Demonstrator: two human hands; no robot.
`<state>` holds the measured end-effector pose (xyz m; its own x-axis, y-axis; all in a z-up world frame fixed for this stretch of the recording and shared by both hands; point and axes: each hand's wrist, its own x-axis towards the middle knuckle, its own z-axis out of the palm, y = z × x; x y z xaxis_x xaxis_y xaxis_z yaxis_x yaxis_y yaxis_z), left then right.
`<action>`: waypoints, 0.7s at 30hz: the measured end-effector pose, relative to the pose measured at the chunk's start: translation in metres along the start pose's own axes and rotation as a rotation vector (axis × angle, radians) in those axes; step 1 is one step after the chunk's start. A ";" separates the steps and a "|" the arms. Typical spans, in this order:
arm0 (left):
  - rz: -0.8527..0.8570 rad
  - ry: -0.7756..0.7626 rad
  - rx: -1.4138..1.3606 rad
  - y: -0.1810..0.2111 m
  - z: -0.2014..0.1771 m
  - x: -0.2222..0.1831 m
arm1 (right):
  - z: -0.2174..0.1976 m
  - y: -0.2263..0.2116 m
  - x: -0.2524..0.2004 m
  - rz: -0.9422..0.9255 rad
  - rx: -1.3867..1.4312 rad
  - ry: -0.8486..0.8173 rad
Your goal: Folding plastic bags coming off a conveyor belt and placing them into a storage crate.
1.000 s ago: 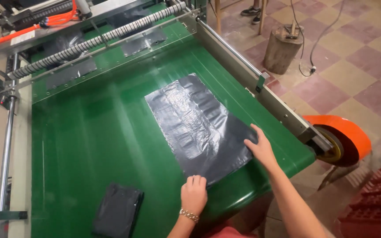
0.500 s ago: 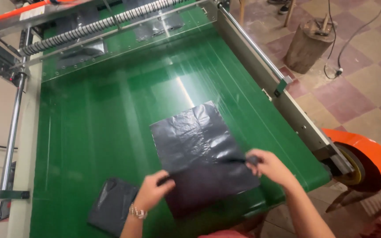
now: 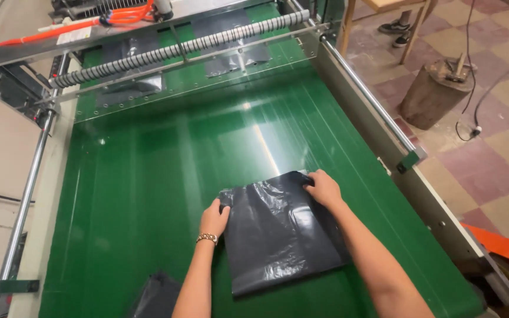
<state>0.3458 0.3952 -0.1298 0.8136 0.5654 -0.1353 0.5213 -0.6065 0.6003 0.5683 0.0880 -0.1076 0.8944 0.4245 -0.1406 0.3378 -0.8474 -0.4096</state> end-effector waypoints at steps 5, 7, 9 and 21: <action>0.048 0.071 0.221 0.023 -0.008 -0.022 | -0.018 -0.027 0.008 -0.133 -0.138 -0.014; 0.113 0.267 0.458 0.059 -0.016 -0.052 | -0.004 -0.024 0.027 -0.078 -0.105 -0.083; 0.180 0.465 0.695 0.086 -0.010 -0.074 | 0.005 -0.021 0.044 -0.021 -0.071 -0.152; -0.311 -0.534 -1.525 0.032 0.064 -0.089 | -0.029 -0.033 -0.097 -0.502 0.074 0.319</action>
<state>0.3060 0.2901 -0.1489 0.8922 0.1122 -0.4374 0.2154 0.7456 0.6307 0.4783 0.0655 -0.0543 0.6782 0.6410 0.3593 0.7310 -0.5385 -0.4192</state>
